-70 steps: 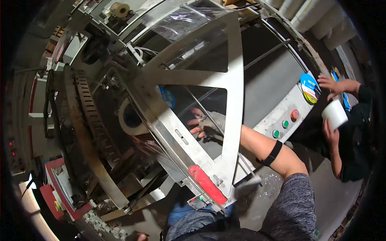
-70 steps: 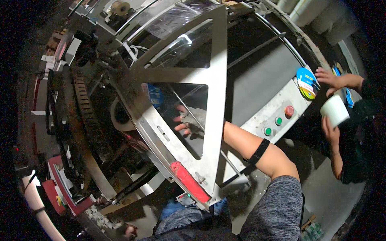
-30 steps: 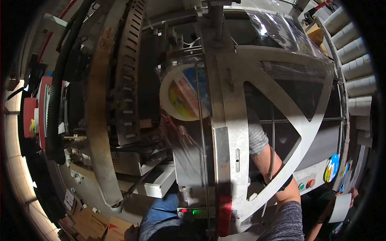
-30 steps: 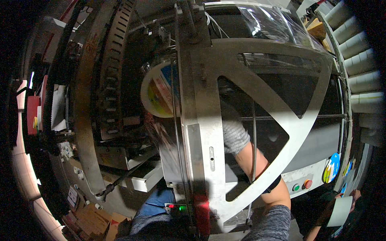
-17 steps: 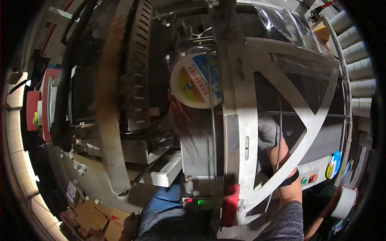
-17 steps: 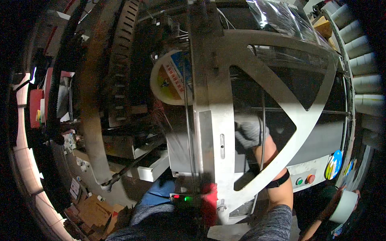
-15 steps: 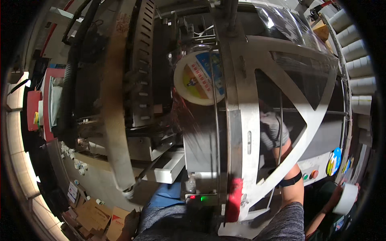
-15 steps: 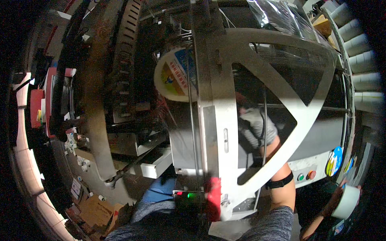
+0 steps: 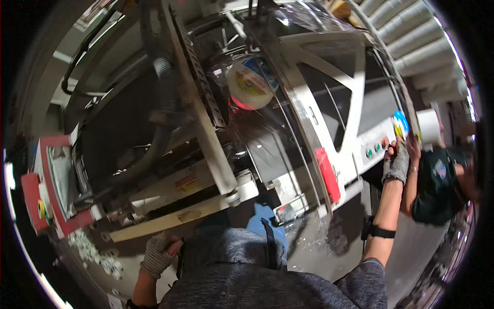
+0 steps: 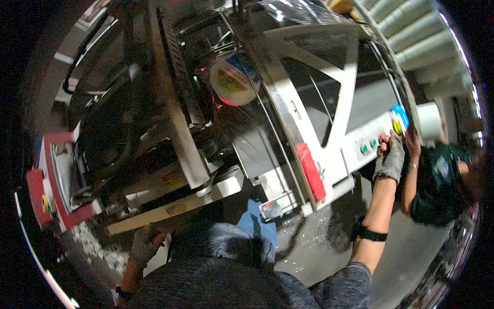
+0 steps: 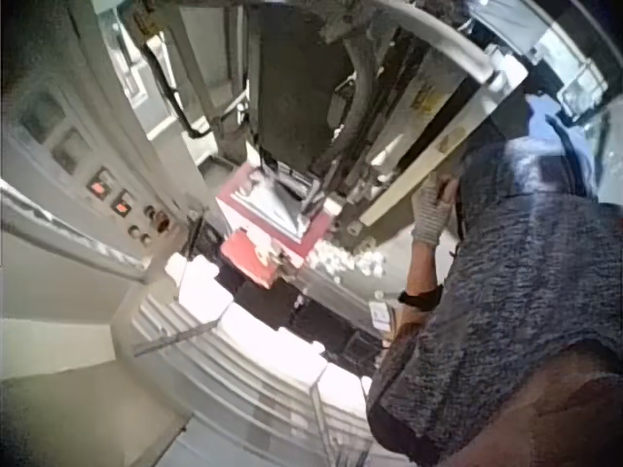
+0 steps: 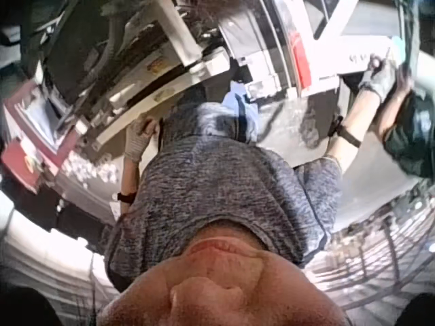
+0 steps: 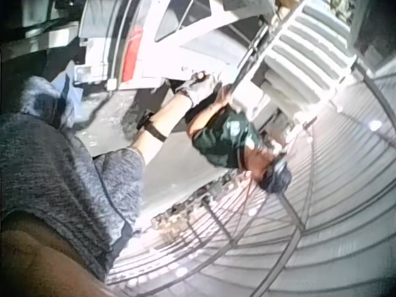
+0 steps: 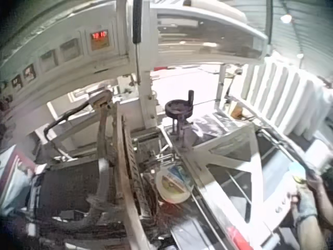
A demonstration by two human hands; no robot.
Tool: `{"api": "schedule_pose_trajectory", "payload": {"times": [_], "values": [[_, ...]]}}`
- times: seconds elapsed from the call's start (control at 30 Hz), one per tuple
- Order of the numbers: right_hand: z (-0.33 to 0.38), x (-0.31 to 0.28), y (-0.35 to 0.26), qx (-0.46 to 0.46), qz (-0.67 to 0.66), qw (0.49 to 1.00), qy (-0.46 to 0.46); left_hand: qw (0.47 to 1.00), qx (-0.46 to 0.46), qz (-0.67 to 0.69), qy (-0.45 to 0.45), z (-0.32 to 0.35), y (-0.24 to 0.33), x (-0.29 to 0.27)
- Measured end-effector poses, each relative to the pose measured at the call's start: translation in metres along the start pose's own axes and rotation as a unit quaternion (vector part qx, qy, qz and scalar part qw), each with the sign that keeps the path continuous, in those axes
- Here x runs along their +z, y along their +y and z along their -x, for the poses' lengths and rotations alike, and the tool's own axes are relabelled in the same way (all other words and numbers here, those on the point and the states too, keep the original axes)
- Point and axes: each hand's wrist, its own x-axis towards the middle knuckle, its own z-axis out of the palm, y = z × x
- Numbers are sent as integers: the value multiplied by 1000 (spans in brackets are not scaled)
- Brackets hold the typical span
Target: Operating an industrial shrink-wrap packaging machine to wrap circular tape products.
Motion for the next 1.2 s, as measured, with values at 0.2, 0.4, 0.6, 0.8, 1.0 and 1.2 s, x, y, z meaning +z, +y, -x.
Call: {"api": "schedule_pose_trajectory", "payload": {"times": [0.2, 0.4, 0.6, 0.8, 1.0, 1.2], "values": [[226, 75, -15, -60, 179, 971, -145, 986, 92, -137, -25, 34, 18, -64], [280, 52, 138, 168, 198, 957, -128, 982, 143, -94, -76, 6, 51, -93], [257, 127, 134, 107, 439, 879, -151, 949, 242, -143, -142, -10, 56, -74], [185, 165, 233, -88, 305, 929, -191, 954, 156, -200, -158, -27, 76, -74], [166, 203, 212, -422, 487, 713, -276, 961, 48, -143, -232, -46, 25, -65], [178, 228, 222, -341, 515, 733, -285, 960, 165, -136, -183, -37, 51, -90]]}}
